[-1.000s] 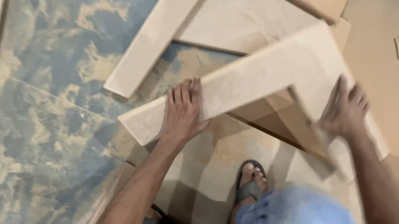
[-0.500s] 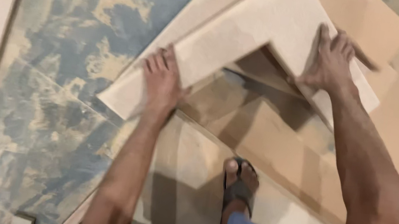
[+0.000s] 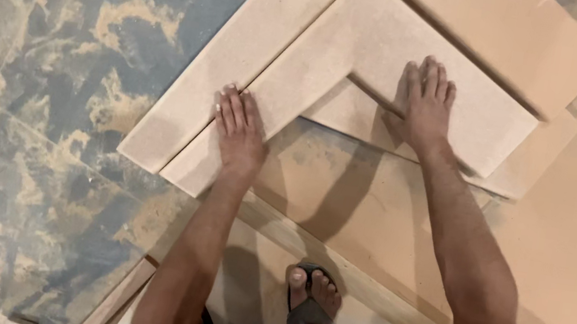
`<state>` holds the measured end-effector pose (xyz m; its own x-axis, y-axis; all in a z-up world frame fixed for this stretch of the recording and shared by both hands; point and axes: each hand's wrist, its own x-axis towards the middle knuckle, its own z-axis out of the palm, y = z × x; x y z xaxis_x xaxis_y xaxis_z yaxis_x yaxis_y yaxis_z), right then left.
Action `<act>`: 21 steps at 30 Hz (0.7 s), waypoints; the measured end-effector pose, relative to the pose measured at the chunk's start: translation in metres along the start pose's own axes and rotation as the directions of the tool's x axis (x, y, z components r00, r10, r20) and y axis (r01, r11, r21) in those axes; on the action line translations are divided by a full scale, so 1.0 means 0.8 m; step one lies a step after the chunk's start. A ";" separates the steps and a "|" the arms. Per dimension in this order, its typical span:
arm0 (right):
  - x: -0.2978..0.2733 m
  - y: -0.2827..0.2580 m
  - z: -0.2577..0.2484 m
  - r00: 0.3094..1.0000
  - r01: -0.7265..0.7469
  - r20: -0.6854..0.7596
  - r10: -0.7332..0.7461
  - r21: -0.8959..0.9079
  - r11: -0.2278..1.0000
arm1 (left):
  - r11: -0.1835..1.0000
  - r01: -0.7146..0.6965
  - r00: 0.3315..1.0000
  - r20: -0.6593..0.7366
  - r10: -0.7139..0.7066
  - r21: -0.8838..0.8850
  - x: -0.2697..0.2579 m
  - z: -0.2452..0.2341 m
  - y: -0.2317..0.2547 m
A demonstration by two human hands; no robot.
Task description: The person sands the edges and surfaces of wooden L-shaped components by hand using sandpaper, then fits the components together on the floor.
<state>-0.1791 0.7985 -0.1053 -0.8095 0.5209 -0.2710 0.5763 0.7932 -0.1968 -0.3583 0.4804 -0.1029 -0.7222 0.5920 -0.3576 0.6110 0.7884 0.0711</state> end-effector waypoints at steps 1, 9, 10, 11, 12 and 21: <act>-0.003 -0.006 0.003 1.000 -0.029 0.011 0.029 0.001 1.000 | 1.000 0.004 0.999 0.044 -0.003 -0.017 0.002 0.005 0.007; -0.001 -0.021 -0.015 0.969 -0.197 0.149 0.198 -0.023 0.980 | 0.998 -0.054 0.997 -0.062 0.055 0.012 0.012 0.043 0.016; 0.002 -0.017 -0.016 0.968 -0.202 0.149 0.203 -0.023 0.979 | 0.997 -0.071 0.995 -0.062 0.072 0.010 0.014 0.044 0.017; 0.006 -0.013 -0.015 0.968 -0.203 0.147 0.205 -0.034 0.979 | 0.996 -0.088 0.994 -0.063 0.088 0.011 0.018 0.044 0.018; 0.011 -0.009 -0.016 0.967 -0.200 0.149 0.206 -0.049 0.978 | 0.995 -0.100 0.993 -0.060 0.101 0.008 0.020 0.043 0.019; 0.007 0.012 0.001 0.974 -0.221 0.058 0.218 0.047 0.974 | 0.991 -0.113 0.991 -0.082 0.106 -0.075 0.011 0.017 0.018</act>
